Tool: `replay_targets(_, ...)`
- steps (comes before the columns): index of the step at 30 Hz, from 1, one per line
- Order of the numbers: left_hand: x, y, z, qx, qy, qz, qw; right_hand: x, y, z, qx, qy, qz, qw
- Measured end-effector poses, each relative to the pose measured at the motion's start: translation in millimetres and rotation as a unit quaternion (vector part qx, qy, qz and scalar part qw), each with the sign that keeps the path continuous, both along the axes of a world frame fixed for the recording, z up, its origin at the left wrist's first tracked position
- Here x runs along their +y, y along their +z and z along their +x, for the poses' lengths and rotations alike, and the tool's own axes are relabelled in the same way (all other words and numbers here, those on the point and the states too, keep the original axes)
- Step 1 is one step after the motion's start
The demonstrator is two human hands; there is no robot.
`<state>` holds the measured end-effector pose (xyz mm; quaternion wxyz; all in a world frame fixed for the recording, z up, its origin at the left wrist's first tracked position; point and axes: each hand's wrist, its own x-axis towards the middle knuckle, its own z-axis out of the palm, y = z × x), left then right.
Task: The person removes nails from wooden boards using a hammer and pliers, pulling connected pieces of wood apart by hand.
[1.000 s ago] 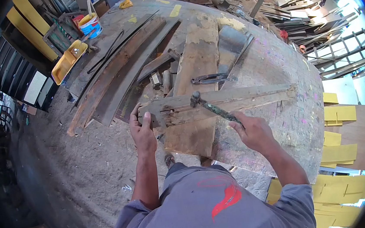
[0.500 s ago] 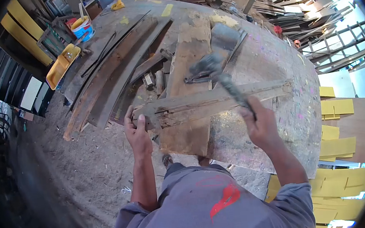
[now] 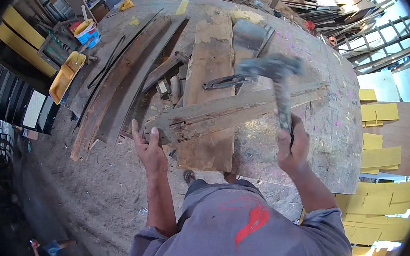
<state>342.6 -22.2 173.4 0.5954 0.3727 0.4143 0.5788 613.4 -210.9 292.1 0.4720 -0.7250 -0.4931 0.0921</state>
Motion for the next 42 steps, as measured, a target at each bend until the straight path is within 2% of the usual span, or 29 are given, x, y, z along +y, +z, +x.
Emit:
replay_targets(3,-1.6,9.7,0.3,-0.044,-0.026,0.006,0.999,3.7,-55.0,7.7,-0.158,0.071,-0.170,0.970)
replay_targets(4,-2.8,4.2,-1.0,-0.028,-0.019,-0.003,0.999,6.7,-62.6,5.3,-0.205,0.083,-0.291,0.931)
replay_targets(7,7.2,-8.7,2.1,-0.004,0.004,-0.009,1.000,2.7,-55.1,8.1,-0.144,0.086,-0.162,0.972)
replay_targets(10,-1.8,-17.3,-3.7,-0.003,0.007,-0.016,1.000,0.6,-38.1,0.5,-0.018,0.003,-0.089,0.996)
replay_targets(13,3.4,-17.8,-7.1,-0.011,-0.004,-0.036,0.999,-1.0,-80.2,-2.3,-0.059,0.042,-0.099,0.992)
replay_targets(14,2.9,-14.8,-7.3,-0.012,-0.010,-0.054,0.998,-4.5,-106.4,-1.1,-0.135,0.071,-0.221,0.963)
replay_targets(17,-5.8,-31.2,-16.1,-0.018,-0.029,-0.058,0.998,-11.2,-101.7,-5.1,-0.030,0.105,-0.263,0.959)
replay_targets(18,-6.8,-40.8,-19.9,-0.019,-0.033,-0.052,0.998,-17.5,-106.9,-3.4,0.004,0.121,-0.200,0.972)
replay_targets(21,-7.0,-58.6,-30.9,-0.025,-0.022,-0.062,0.997,-40.2,-114.6,8.9,0.076,0.194,-0.197,0.958)
replay_targets(27,-4.9,-41.7,-21.5,0.011,-0.024,-0.104,0.994,-62.8,-79.6,34.4,0.076,0.111,-0.359,0.923)
replay_targets(29,-4.8,-31.9,-14.1,0.006,-0.016,-0.082,0.996,-77.9,-86.7,40.6,0.012,0.051,-0.213,0.976)
replay_targets(31,-3.5,-29.5,-12.1,0.003,-0.015,-0.061,0.998,-84.0,-81.7,42.2,-0.009,-0.029,-0.150,0.988)
replay_targets(33,0.0,-29.1,-10.9,0.000,-0.027,-0.036,0.999,-88.1,-69.9,48.0,0.011,-0.132,-0.170,0.976)
replay_targets(36,2.9,-21.5,-6.3,0.006,-0.027,-0.009,1.000,-87.5,-72.9,53.1,-0.044,-0.144,-0.170,0.974)
replay_targets(39,0.0,-5.6,-1.1,0.002,-0.042,0.008,0.999,-88.0,-90.4,62.2,-0.104,-0.074,-0.194,0.973)
replay_targets(42,2.4,-9.2,-0.9,0.002,-0.039,0.020,0.999,-90.2,-65.8,64.6,-0.037,-0.108,-0.210,0.971)
